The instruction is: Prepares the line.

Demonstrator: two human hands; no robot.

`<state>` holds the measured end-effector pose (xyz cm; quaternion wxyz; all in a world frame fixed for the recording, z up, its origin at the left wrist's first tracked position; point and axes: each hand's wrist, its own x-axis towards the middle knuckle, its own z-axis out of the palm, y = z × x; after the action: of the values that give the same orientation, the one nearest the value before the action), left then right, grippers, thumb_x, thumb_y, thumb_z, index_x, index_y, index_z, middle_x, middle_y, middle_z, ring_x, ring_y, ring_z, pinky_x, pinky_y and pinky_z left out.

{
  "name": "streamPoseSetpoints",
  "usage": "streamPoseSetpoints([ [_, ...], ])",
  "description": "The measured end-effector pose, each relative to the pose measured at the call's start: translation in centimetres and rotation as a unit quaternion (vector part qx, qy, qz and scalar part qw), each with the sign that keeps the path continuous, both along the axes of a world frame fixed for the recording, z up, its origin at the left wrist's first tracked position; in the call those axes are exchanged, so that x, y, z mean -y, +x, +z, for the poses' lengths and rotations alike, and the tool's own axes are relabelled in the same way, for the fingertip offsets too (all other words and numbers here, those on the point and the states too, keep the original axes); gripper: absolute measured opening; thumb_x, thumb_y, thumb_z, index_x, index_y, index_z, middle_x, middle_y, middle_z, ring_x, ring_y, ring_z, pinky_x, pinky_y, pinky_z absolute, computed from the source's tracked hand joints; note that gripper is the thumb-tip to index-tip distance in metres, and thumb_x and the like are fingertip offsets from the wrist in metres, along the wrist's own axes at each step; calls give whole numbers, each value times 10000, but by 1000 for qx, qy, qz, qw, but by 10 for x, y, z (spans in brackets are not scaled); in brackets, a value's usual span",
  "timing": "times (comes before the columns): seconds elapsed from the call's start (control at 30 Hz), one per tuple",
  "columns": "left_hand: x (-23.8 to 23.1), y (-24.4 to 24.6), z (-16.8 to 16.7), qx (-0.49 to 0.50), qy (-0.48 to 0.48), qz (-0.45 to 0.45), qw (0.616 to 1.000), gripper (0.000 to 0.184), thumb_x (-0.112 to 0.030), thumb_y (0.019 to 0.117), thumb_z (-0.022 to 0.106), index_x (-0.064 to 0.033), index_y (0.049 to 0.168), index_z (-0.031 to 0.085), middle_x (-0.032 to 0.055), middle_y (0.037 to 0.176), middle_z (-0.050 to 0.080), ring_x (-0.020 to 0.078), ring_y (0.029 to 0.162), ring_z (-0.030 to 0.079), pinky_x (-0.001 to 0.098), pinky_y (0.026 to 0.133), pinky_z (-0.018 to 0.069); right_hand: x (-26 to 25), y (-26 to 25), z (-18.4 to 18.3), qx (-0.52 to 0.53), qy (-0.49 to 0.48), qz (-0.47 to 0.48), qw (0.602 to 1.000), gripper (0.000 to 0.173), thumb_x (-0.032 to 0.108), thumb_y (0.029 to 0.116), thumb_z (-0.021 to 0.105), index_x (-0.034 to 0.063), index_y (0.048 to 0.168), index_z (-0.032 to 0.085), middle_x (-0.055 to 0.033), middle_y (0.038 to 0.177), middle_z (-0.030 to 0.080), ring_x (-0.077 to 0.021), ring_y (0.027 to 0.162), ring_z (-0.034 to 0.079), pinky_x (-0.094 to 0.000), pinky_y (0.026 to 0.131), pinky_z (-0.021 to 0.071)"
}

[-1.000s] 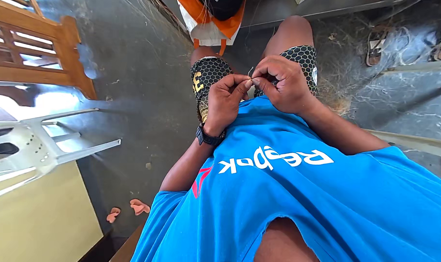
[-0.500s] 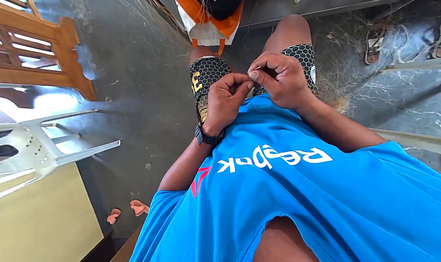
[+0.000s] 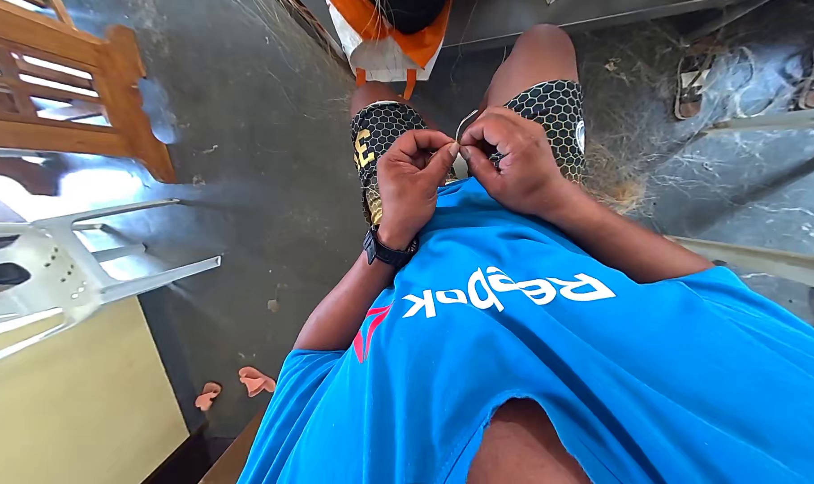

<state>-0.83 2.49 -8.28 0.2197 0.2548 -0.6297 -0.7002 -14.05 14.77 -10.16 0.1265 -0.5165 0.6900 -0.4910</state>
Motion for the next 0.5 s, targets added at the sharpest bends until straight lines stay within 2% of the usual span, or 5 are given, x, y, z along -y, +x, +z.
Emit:
streamPoseSetpoints([
  [0.1,1,1,-3,-25,-1,6,1000,145,62,904,712,8,1020,644,51,840,684,65,613,583,200,519,485,1,4,-3,-94,-17,-8,995,168,119,1030,539,14,992,666,-148,993,649,-249,869,674,-372,646,560],
  [0.2,2,1,-5,-16,5,14,1000,129,58,901,718,18,1018,680,48,833,693,57,607,575,199,518,476,3,4,-5,-171,-47,-15,984,161,89,1026,525,8,965,650,-192,1055,632,-293,900,662,-382,638,550],
  [0.27,3,1,-4,-6,1,13,1000,121,49,901,725,16,1013,691,47,846,700,56,624,582,198,536,481,3,3,-6,-169,-61,-18,984,163,81,1021,540,5,943,661,-194,1087,646,-285,936,667,-371,681,561],
  [0.37,2,1,-3,-6,-19,12,1000,120,52,903,722,23,1017,696,51,870,711,57,650,602,199,563,503,3,3,-7,-93,-54,-13,994,162,111,1019,554,13,960,669,-166,1098,634,-235,962,657,-334,713,566],
  [0.5,1,2,-4,23,-120,-2,992,119,14,927,714,23,1045,727,64,930,726,66,665,611,225,611,542,3,4,-9,-99,-62,-21,993,156,102,1016,555,9,959,667,-176,1093,626,-238,941,655,-331,690,560],
])
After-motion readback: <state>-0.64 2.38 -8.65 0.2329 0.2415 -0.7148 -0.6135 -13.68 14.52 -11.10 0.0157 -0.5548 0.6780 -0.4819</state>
